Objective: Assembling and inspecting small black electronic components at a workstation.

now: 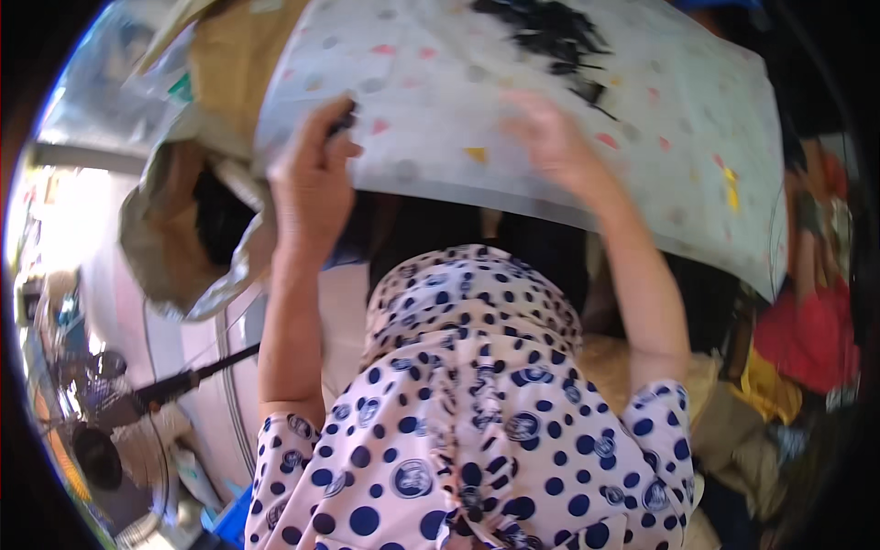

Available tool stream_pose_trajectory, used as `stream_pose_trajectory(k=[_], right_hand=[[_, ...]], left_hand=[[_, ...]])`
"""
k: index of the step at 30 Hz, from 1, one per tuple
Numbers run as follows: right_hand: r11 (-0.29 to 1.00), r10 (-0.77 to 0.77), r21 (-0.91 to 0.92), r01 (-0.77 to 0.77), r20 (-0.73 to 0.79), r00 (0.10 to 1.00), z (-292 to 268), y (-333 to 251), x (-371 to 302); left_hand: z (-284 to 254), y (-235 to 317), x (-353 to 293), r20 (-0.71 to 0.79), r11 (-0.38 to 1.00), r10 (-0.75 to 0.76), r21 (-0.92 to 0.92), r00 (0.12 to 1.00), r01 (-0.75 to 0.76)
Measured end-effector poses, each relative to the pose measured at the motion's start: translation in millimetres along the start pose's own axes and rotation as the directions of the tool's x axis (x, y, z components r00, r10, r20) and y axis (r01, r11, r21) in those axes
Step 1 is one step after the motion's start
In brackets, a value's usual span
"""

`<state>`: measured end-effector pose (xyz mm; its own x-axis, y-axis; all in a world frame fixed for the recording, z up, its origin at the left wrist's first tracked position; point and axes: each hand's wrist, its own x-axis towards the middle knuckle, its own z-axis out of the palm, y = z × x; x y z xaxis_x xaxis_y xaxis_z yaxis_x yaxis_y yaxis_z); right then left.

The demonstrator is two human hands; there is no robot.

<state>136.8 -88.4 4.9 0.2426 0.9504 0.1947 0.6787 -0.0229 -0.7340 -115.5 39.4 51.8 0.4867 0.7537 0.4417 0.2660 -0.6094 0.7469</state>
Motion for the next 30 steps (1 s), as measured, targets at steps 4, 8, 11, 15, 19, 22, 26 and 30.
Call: stream_pose_trajectory(k=[4, 8, 11, 15, 19, 22, 26, 30], right_hand=[[0.699, 0.275, -0.595, -0.397, -0.290, 0.917, -76.5, 66.8, -26.6], [0.585, 0.360, -0.691, -0.424, -0.247, 0.900, -88.8, 99.2, -31.9], [0.636, 0.333, -0.645, -0.424, -0.266, 0.905, -83.8, 111.1, -32.5], [0.817, 0.212, -0.436, -0.378, -0.382, 0.899, -69.4, 84.5, -38.0], [0.990, 0.141, 0.059, -0.129, -0.342, 0.929, -21.7, 33.1, -27.4], [0.932, 0.135, 0.360, -0.043, -0.232, 0.963, 12.2, -27.0, -30.5], [0.941, 0.073, 0.338, -0.029, -0.118, 0.990, 26.6, -57.3, -37.6], [0.934, -0.024, 0.354, 0.056, -0.093, 0.995, 29.6, -58.6, -44.5]], left_hand=[[-114.6, -44.8, 16.4, -0.259, 0.975, -0.030, 0.204, 0.965, 0.085], [-163.7, -87.1, 1.2, -0.326, 0.857, -0.153, 0.426, 0.933, 0.290], [-171.9, -122.6, -4.5, -0.261, 0.725, -0.047, 0.655, 0.964, 0.213], [-163.3, -128.0, 1.4, -0.167, 0.471, -0.123, 0.858, 0.978, 0.205], [-109.5, -70.4, 5.6, -0.068, 0.868, -0.073, 0.488, 0.995, 0.097], [-35.3, -7.1, -2.6, 0.416, 0.779, -0.255, -0.446, 0.873, 0.441], [35.0, 16.5, -10.9, 0.635, 0.551, -0.081, -0.614, 0.768, 0.565], [59.9, 13.6, -17.4, 0.716, 0.250, -0.088, -0.657, 0.693, 0.711]])
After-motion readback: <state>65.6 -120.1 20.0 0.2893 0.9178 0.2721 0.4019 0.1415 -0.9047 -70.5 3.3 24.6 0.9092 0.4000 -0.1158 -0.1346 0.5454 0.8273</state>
